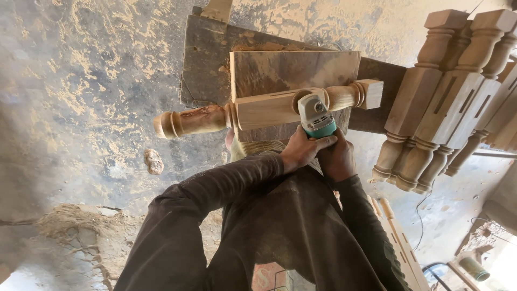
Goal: Use a power sander/grinder to smooth the surface of a turned wooden table leg.
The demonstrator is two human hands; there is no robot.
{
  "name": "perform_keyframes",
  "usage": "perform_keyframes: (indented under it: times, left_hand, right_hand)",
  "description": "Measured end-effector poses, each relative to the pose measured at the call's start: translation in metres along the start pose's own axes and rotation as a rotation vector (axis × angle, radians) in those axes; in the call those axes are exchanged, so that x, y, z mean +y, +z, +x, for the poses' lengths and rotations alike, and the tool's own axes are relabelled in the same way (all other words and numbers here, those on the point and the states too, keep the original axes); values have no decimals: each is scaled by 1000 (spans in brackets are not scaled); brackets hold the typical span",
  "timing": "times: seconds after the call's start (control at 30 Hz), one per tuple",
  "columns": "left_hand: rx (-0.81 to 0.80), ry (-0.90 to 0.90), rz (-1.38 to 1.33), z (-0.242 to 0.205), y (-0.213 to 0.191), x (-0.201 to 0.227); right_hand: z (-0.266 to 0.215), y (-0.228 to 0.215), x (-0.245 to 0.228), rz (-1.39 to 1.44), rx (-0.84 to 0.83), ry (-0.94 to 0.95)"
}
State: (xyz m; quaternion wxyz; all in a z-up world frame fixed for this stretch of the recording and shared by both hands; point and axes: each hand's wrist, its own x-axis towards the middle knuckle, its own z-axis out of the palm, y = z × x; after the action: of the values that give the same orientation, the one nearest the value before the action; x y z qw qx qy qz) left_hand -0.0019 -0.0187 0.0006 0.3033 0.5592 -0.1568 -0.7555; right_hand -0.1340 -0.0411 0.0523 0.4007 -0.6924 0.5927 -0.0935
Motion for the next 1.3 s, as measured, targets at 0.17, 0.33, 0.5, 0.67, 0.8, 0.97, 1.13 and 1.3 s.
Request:
perform_keyframes:
  times: [0.17,0.33,0.5,0.67,0.8,0.97,1.13,1.3]
  left_hand:
    - [-26,-17,43,11,14,6]
    - [-56,16,71,26,29,10]
    - [-107,27,194,35,45,21]
    - [-76,64,338,31,48,18]
    - [-6,150,293,31,42,10]
    - [21,91,293,29,30,6]
    - [56,121,304,19,16,0]
    - [97,88,263,5,-5,-2]
  right_hand:
    - [2,-8,14,-31,21,96]
    - [2,-17,22,-46,83,54]
    - [-2,-18,37,5,230,207]
    - [-4,-22,34,1,238,164]
    - [2,-21,27,-25,164,213]
    - [3,-11,35,-12,131,169]
    - [2,0,13,-2,108,157]
    - [1,13,-7,28,49,69]
